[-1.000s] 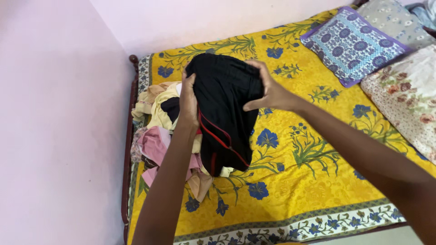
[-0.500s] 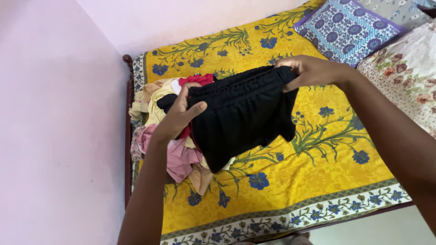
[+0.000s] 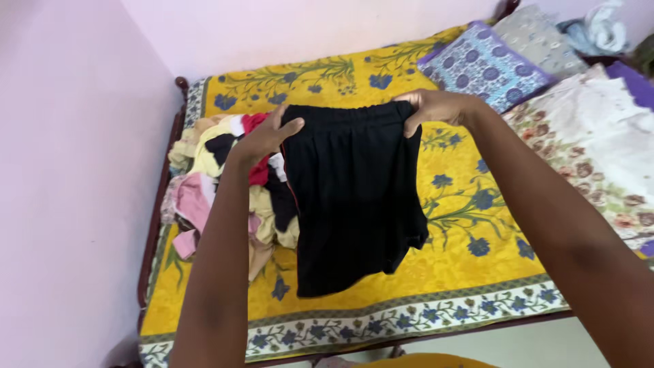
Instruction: The person folds a pile of assorted clothes on a bed. They pick up each item one by one, unfold it, fold it neatly, and place it on the bed. The items include shorts, shirts, and pants in various colors.
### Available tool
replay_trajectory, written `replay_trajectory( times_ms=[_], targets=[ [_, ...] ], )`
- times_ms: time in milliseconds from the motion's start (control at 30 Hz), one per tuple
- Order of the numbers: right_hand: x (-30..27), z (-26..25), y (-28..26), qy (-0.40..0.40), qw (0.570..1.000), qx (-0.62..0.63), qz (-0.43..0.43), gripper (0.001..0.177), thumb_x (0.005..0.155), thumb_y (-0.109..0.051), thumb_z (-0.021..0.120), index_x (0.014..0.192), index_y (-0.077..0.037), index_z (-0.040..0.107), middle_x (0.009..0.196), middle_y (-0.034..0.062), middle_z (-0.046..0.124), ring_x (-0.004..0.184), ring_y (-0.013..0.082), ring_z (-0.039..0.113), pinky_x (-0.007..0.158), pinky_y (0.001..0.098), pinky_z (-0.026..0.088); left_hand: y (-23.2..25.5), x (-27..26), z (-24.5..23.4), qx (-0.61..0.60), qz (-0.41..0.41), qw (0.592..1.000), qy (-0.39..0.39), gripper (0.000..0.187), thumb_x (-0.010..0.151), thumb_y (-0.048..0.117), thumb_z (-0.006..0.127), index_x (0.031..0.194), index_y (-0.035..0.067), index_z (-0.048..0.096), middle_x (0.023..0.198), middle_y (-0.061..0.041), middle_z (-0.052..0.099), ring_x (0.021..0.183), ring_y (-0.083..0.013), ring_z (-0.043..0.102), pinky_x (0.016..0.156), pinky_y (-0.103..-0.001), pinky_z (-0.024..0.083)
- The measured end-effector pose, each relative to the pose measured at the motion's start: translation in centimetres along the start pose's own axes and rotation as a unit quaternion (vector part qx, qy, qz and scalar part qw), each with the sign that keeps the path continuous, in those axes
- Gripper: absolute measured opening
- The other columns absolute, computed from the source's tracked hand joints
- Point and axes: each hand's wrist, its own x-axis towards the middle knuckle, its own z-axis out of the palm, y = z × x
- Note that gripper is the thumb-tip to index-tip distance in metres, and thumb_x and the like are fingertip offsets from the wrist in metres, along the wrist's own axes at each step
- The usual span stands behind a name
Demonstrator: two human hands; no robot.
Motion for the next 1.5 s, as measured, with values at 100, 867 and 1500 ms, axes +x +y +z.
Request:
replay_trajectory(
  times_ms=[100, 867, 1500],
  targets=[
    [-3.8, -0.3, 1.5, 0.038, 0.990, -0.058, 0.122, 0.086, 0.066, -0.010, 0.081, 0.148, -0.012, 0.053, 0.113, 0.0074, 0.074, 0.096, 0.0190, 0.068, 0.066, 0.0329, 0.042, -0.8, -0.2, 3.4, -0.006, 0.040, 0.999, 0.002, 0.109, 0.089, 0.061, 0.069, 0.163, 0.003, 0.015, 0.171, -0.021, 0.017, 0.158, -0.0305, 0.016, 0.124, -0.043, 0.020],
    [-0.6, -7.5, 31.5, 0.338, 0.886, -0.300, -0.103, 0.033, 0.086, 0.000, 0.072, 0.117, -0.009, 0.068, 0.114, 0.0158, 0.068, 0.104, 0.0341, 0.068, 0.091, 0.0429, 0.056, -8.9, 20.4, 24.5, 0.211, 0.126, 0.953, 0.176, 0.038, 0.086, 0.027, 0.075, 0.123, 0.027, 0.064, 0.084, -0.014, 0.072, 0.081, -0.0367, 0.070, 0.067, -0.051, 0.052],
    [-0.5, 10.3, 61.5, 0.140, 0.972, -0.078, 0.169, 0.057, 0.078, -0.003, 0.064, 0.133, -0.018, 0.060, 0.135, 0.0093, 0.064, 0.110, 0.0329, 0.067, 0.093, 0.0418, 0.054, -36.9, 20.5, 46.4, 0.088, -0.174, 0.977, -0.087, 0.060, 0.075, 0.043, 0.083, 0.122, 0.012, 0.063, 0.111, -0.013, 0.075, 0.103, -0.0349, 0.071, 0.086, -0.047, 0.056]
  ],
)
